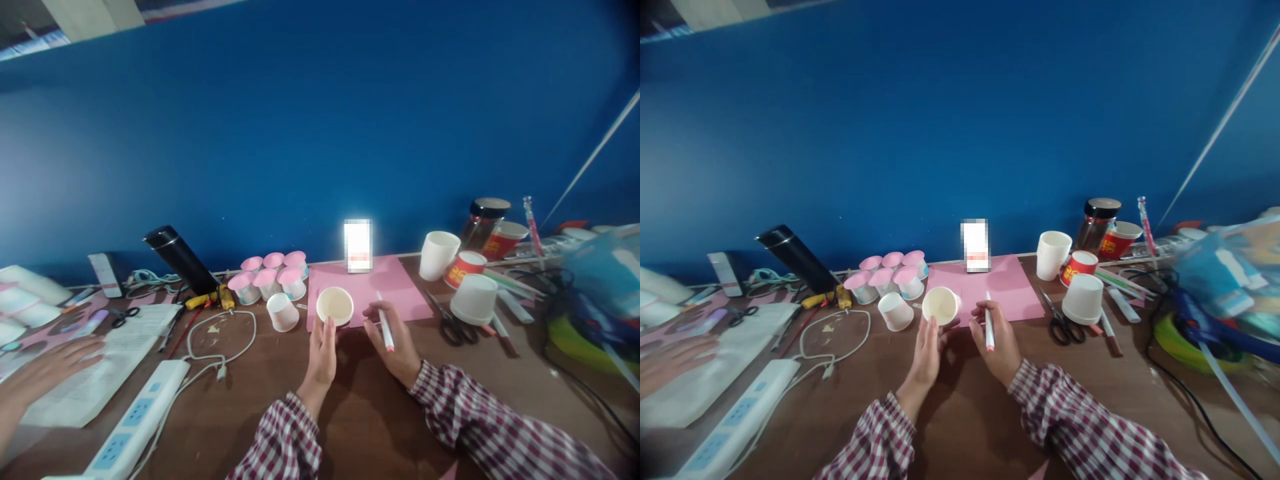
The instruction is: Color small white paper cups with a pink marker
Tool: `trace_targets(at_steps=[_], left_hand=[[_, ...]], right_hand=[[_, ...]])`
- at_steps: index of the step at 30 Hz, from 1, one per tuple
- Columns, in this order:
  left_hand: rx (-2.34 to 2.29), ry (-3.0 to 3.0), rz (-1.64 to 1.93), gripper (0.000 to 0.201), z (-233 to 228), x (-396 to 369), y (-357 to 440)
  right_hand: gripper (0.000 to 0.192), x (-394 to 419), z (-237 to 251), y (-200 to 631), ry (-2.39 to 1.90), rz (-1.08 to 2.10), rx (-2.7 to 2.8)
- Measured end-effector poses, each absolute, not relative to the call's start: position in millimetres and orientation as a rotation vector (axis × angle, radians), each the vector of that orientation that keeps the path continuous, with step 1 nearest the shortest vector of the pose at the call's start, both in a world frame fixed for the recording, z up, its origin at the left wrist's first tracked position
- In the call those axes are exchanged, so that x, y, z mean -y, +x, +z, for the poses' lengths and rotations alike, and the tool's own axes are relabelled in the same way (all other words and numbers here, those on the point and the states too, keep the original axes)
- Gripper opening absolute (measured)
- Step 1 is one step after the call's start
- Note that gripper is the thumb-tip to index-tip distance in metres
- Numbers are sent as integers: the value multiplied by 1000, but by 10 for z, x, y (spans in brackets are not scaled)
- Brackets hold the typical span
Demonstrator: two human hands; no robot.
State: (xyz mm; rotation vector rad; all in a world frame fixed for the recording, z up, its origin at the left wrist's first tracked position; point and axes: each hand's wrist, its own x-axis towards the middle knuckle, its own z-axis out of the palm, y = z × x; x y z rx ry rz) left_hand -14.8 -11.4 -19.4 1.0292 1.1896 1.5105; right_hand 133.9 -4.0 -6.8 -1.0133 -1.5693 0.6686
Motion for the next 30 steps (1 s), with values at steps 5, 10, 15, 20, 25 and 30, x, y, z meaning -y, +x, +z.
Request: trace_targets(at_steps=[5, 10, 15, 20, 25, 30], left_hand=[[-947, 745, 1474, 63, -128, 98, -126], [-624, 477, 1298, 58, 53, 133, -165], [-537, 321, 1209, 57, 97, 131, -225], [-496, 213, 1231, 49, 97, 108, -261], [-530, 265, 1260, 48, 99, 108, -237], [-917, 916, 1471, 60, -17, 131, -140]], right_hand=[[29, 11, -117, 1342, -1040, 654, 1585], [39, -23, -133, 1344, -1063, 620, 1610], [38, -11, -122, 1338, -1011, 662, 1611], [36, 3, -123, 1342, -1005, 705, 1611], [35, -6, -130, 1337, -1019, 714, 1587], [29, -19, -143, 1347, -992, 804, 1453]])
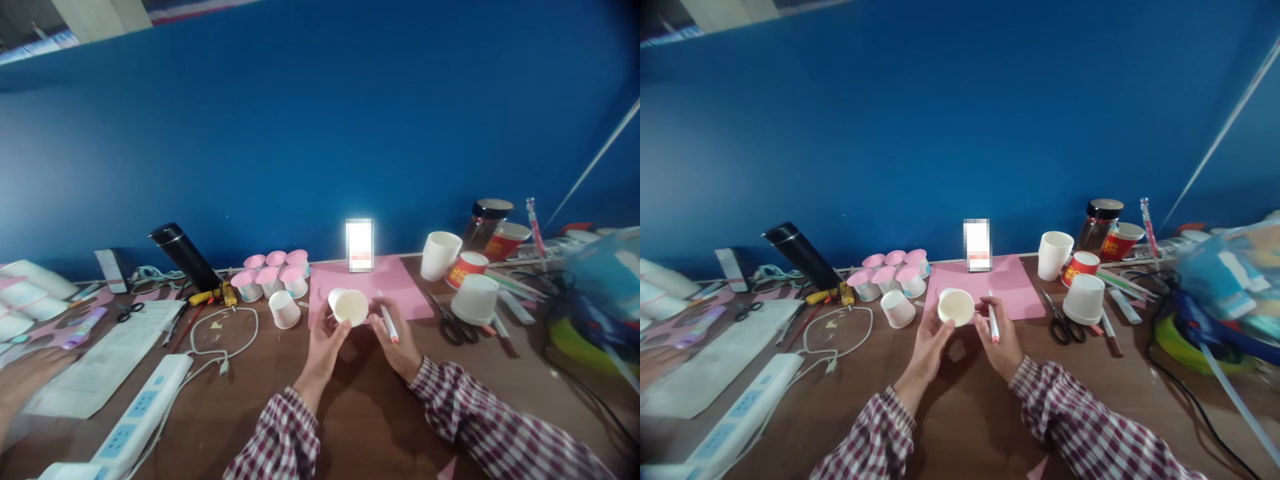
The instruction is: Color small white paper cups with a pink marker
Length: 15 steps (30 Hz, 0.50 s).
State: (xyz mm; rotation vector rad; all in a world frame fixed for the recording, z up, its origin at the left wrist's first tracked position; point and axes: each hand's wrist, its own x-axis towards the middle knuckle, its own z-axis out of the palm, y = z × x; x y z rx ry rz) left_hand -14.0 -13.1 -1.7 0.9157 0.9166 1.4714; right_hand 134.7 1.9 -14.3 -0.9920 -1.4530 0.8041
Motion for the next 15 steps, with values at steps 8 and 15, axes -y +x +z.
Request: trace_targets(at_steps=[8, 15], left_hand=[[-1542, 1845, 1593, 75, -177, 157, -155], [-1636, 1962, 1578, 78, -192, 148, -159]], right_hand=[[29, -69, -146, 1370, -952, 917, 1344], [44, -54, -170, 1364, -874, 945, 1476]])
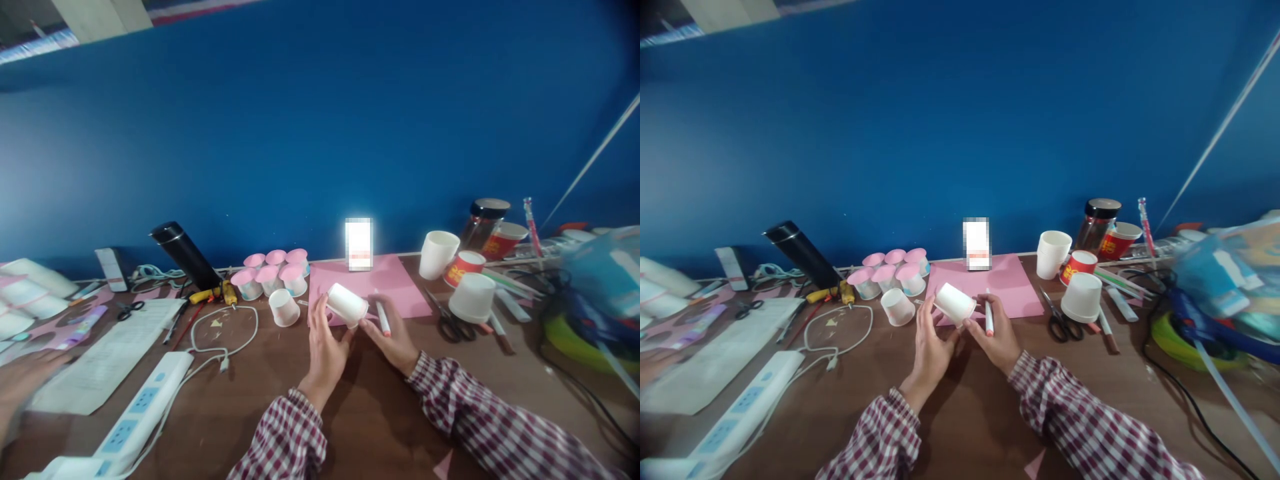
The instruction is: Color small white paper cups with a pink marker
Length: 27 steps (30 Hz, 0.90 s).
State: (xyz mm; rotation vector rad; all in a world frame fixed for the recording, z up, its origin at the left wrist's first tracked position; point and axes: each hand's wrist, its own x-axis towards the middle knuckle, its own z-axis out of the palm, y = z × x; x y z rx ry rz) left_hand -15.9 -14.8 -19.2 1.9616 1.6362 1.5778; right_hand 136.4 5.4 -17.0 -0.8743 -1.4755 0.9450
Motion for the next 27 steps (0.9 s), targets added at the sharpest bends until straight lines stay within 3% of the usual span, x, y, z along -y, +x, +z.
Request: trace_targets(at_steps=[9, 17, 23, 27], left_hand=[[-1350, 1700, 1613, 88, -122, 199, -106], [-1108, 1356, 1535, 71, -54, 210, -106], [-934, 1244, 1494, 44, -40, 199, -87], [-937, 1193, 1497, 41, -23, 212, -82]], right_hand=[[43, -62, -127, 1353, -924, 986, 1330], [36, -139, -150, 1332, -798, 1331, 934], [43, -48, -87, 1341, -925, 911, 1273], [51, 33, -85, 1328, -991, 647, 1512]])
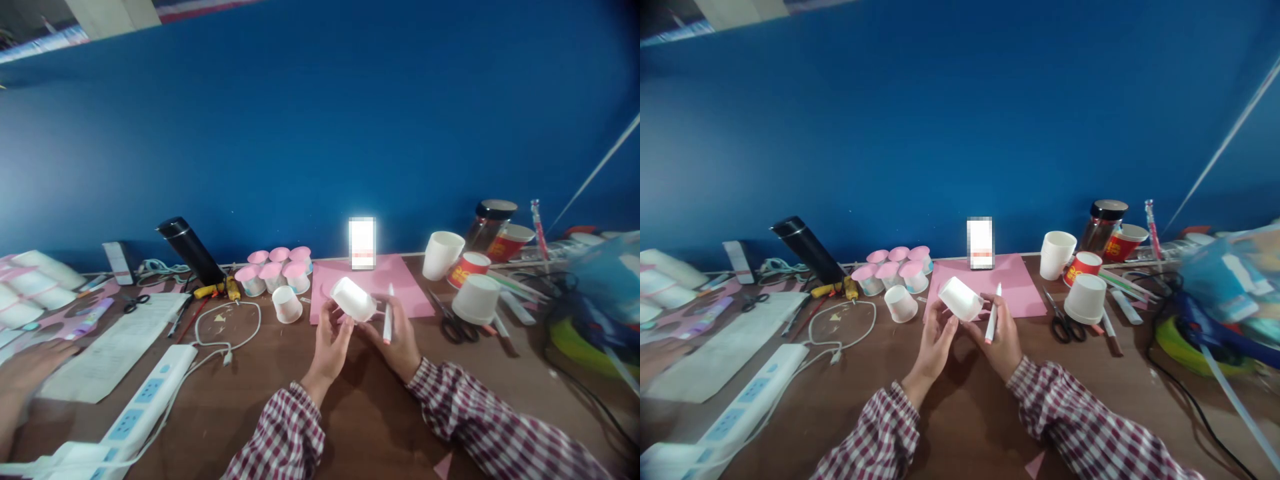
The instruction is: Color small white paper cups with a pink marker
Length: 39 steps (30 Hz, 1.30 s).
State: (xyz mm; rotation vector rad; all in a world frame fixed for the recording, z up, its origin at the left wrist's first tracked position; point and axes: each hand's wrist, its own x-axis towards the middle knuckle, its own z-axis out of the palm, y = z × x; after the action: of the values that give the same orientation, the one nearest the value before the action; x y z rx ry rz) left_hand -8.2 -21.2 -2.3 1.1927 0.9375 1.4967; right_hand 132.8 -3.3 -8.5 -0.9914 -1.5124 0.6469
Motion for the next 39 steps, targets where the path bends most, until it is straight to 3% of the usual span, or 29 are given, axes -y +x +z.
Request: trace_targets(at_steps=[4, 10, 17, 28, 39], left_hand=[[-926, 1109, 1486, 40, -27, 201, -78], [-808, 794, 1539, 35, -50, 153, -88], [-685, 618, 1495, 30, -21, 139, -101], [-628, 458, 1324, 46, 22, 111, -163], [-567, 290, 1262, 40, -4, 89, -250]], right_hand=[[49, 75, -104, 1325, -990, 407, 1672], [48, 138, -73, 1338, -856, 365, 1841], [47, 177, -83, 1336, -790, 372, 1928], [39, 181, -67, 1309, -888, 387, 1752], [32, 180, -58, 1299, -961, 490, 1728]])
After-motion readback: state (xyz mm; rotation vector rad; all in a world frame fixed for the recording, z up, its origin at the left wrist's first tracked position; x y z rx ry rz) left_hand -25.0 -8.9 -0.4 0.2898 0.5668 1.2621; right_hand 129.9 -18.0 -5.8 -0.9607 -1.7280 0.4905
